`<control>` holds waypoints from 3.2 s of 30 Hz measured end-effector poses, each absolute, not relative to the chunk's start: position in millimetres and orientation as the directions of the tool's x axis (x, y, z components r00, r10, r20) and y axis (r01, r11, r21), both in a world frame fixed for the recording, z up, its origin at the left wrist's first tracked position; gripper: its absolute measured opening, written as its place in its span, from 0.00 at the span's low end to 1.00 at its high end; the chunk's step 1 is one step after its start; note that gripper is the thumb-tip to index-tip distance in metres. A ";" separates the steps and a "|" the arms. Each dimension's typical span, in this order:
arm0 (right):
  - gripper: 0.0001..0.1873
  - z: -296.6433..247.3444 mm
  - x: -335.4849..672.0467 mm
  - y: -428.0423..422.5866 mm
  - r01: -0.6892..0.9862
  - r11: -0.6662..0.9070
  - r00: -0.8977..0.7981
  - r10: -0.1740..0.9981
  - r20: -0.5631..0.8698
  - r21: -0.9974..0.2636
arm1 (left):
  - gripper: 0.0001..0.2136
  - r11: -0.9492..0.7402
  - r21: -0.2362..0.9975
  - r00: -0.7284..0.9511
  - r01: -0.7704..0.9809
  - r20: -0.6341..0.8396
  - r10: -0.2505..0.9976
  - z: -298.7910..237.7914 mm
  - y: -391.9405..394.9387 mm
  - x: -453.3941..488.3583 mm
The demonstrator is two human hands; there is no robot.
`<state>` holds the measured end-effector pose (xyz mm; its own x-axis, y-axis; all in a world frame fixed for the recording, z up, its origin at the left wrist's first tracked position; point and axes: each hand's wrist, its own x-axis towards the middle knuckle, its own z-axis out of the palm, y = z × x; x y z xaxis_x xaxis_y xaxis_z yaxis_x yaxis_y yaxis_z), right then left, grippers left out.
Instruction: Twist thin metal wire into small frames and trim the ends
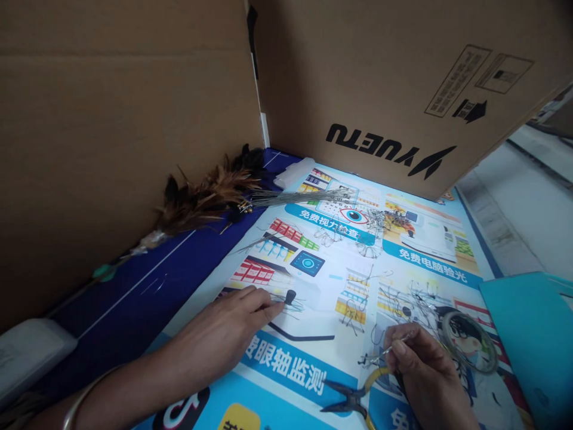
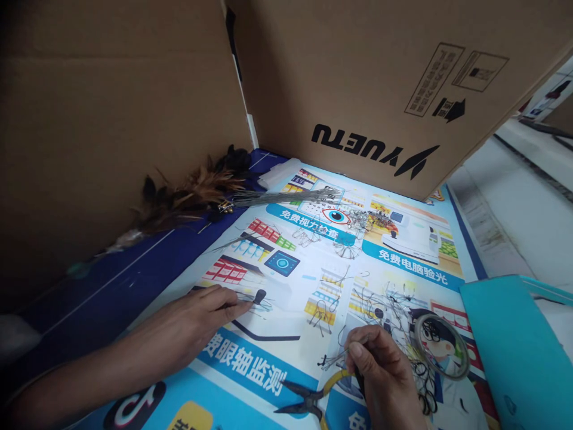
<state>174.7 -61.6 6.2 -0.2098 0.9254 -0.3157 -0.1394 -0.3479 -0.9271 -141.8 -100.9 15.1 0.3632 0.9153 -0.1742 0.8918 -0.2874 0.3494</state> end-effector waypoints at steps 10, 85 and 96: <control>0.05 6.2 176.5 -62.4 -0.133 -0.351 -0.207 0.925 -0.320 -0.927 | 0.25 -0.285 0.366 0.370 0.886 -0.187 0.910 16.4 -102.3 -142.9; 0.06 45.0 188.5 -77.1 -0.240 -0.113 -0.160 0.984 -0.075 -0.964 | 0.13 0.082 0.983 0.625 0.164 -0.168 0.763 55.3 -64.6 20.0; 0.03 43.3 189.2 -68.9 -0.180 -0.066 -0.088 0.995 -0.051 -0.981 | 0.12 0.351 0.929 0.555 -0.119 -0.231 0.799 23.9 -59.3 32.0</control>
<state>189.2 -68.9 43.3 -0.0884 0.9948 -0.0512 -0.1798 -0.0664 -0.9815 32.0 -59.3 23.9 0.5547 0.7993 -0.2310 -0.1188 0.3509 0.9288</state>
